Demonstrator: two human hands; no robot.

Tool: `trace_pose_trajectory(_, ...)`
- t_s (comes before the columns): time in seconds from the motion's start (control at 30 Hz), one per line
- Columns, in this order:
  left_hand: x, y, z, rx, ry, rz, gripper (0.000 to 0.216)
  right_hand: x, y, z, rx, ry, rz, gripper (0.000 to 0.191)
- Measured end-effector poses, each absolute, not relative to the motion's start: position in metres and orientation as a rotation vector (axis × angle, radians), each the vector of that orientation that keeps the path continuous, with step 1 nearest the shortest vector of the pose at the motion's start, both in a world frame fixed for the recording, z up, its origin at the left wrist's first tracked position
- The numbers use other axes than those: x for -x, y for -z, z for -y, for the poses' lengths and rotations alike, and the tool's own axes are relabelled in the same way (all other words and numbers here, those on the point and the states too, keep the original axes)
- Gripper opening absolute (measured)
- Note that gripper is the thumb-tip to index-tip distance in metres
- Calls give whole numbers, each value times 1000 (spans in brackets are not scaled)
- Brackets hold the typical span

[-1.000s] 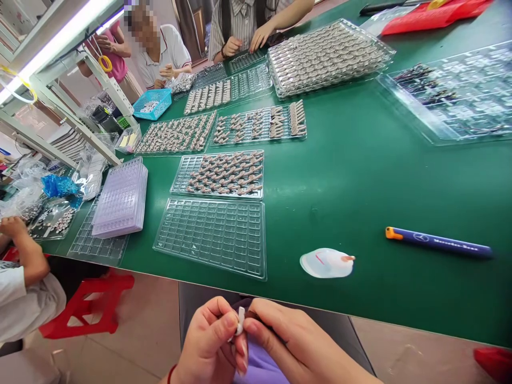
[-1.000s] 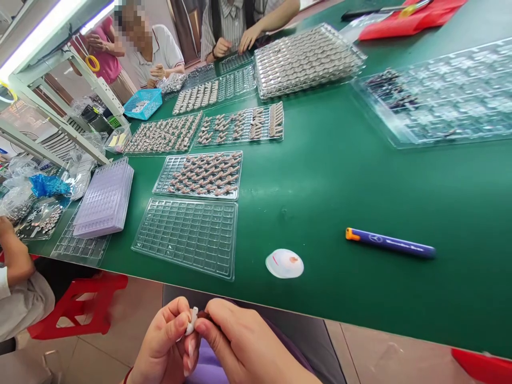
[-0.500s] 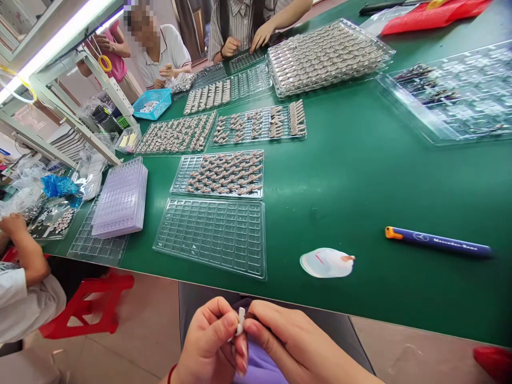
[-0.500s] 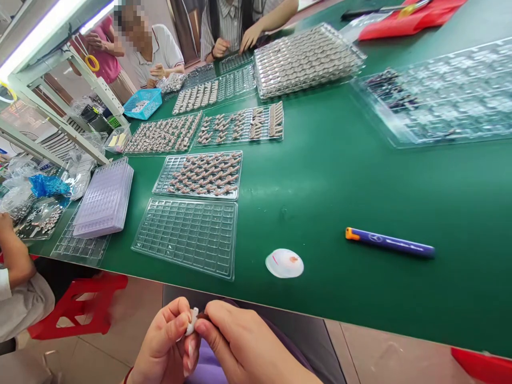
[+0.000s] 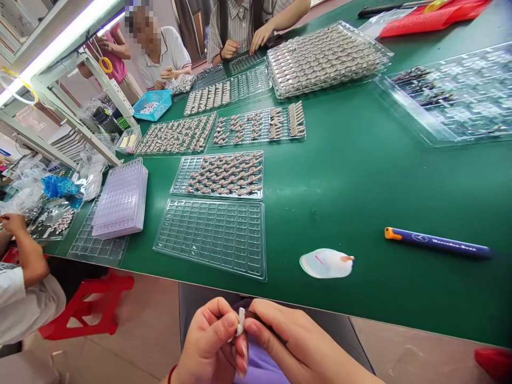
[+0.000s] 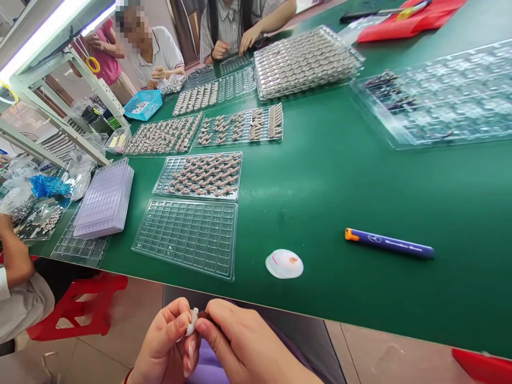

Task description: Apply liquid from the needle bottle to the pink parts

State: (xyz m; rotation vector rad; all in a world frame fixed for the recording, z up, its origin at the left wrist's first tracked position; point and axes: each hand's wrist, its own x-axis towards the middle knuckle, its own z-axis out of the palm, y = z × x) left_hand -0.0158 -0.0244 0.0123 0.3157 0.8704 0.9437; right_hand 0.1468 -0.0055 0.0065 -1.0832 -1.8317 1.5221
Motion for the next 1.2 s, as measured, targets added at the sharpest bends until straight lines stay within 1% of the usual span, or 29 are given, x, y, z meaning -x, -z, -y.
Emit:
trace_pose_trajectory(0.27, 16, -11, 24, -314, -941, -871, 37, -147, -9, 4, 1070, -1484, 1899, 51)
trace_pose_trajectory(0.67, 15, -14, 24, -320, -928, -903, 41, -148, -9, 4, 1055, -1540, 1910, 53)
trace_pose_trajectory(0.87, 16, -11, 25, -318, -930, -887, 38, -149, -16, 3, 984, -1595, 1858, 46)
trace_pose_trajectory(1.2, 15, -13, 24, -324, -931, -885, 39, -150, -6, 6, 1089, -1516, 1902, 43)
